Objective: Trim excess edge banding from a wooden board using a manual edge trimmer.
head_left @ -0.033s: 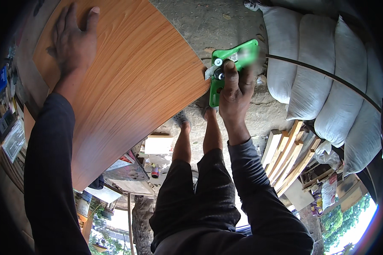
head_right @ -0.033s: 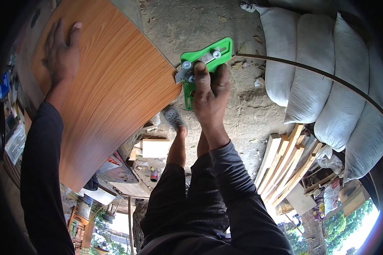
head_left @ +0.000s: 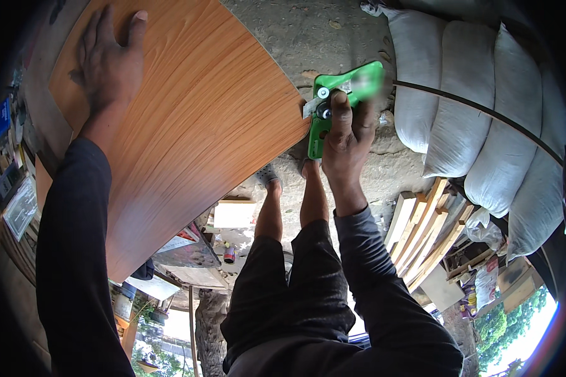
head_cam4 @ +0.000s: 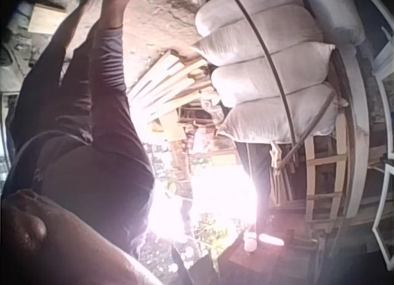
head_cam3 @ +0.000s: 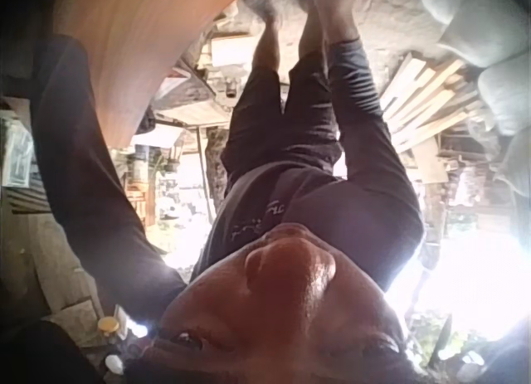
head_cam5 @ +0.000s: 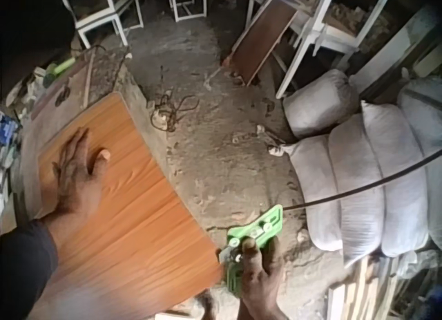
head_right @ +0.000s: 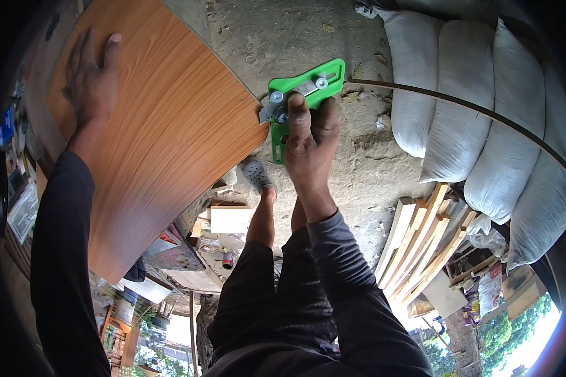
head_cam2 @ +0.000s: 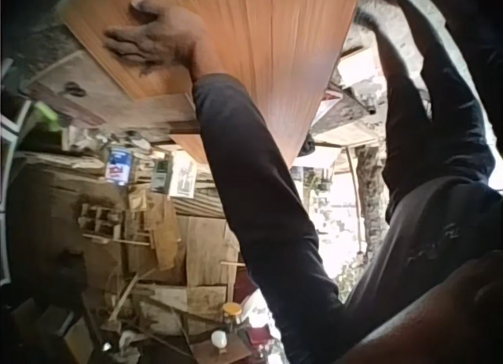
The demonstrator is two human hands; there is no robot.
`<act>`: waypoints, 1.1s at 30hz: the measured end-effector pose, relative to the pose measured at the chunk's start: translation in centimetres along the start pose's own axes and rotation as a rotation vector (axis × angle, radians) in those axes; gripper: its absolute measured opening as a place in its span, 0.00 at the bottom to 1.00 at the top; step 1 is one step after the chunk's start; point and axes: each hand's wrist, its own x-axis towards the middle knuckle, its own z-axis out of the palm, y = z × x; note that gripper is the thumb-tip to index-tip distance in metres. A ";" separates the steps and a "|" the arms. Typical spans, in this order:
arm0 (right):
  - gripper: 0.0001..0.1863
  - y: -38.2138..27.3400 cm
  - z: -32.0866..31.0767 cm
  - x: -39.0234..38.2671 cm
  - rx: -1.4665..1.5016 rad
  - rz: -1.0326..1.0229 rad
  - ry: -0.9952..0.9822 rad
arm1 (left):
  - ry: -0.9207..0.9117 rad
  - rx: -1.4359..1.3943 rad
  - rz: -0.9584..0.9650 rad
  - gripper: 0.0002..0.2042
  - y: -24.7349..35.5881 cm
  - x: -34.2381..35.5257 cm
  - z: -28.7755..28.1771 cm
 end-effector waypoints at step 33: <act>0.17 0.4 1.6 -1.1 -0.008 -0.042 0.163 | 0.001 0.038 0.040 0.43 -0.7 0.5 0.9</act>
